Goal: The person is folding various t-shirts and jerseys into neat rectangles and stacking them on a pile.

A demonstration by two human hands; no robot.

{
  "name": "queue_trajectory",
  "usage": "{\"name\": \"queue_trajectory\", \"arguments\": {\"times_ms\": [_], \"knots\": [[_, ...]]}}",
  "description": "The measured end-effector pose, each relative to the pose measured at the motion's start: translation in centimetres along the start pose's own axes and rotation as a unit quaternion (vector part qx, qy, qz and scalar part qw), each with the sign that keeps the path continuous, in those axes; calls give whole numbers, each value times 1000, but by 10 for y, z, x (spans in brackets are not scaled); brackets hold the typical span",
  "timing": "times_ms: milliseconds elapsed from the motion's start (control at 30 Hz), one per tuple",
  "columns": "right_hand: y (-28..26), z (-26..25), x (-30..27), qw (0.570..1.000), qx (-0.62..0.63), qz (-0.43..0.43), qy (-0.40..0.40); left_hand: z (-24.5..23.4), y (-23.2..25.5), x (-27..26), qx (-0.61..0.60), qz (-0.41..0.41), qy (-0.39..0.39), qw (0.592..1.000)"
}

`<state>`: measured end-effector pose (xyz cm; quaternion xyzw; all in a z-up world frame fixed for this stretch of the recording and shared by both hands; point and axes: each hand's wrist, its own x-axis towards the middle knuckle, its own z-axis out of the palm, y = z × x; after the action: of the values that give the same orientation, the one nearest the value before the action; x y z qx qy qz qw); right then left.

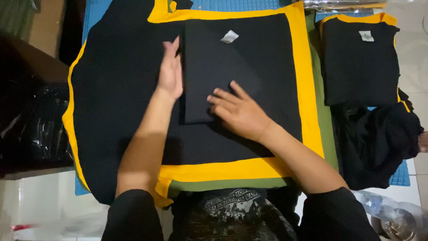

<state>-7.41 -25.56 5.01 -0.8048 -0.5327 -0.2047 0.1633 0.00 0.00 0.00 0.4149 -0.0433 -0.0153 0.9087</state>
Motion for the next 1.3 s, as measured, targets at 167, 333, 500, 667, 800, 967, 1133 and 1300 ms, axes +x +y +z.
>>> {"name": "queue_trajectory", "arguments": {"times_ms": [167, 333, 500, 667, 800, 967, 1133, 1300], "knots": [[7, 4, 5, 972, 213, 75, -58, -13, 16, -4, 353, -148, 158, 910], [73, 20, -24, 955, -109, 275, 19, -41, -9, 6, 556, -79, 143, 815], [102, 50, -35, 908, 0, 407, -102, -14, 0, -1, 616, -76, 127, 774], [106, 66, -31, 866, 291, 398, 84, 6, 9, -12, 577, -34, 124, 806], [92, 36, -16, 820, 451, 269, 229, 24, 21, -20, 559, -14, 119, 820], [109, 42, -33, 825, 383, 387, 152, -7, 4, -11, 693, 0, 135, 708], [118, 55, -38, 871, 157, 445, 134, -16, 4, -16, 735, 55, 135, 662], [112, 64, -47, 900, 84, 424, 48, -4, 19, -21, 705, -73, 99, 699]]}}
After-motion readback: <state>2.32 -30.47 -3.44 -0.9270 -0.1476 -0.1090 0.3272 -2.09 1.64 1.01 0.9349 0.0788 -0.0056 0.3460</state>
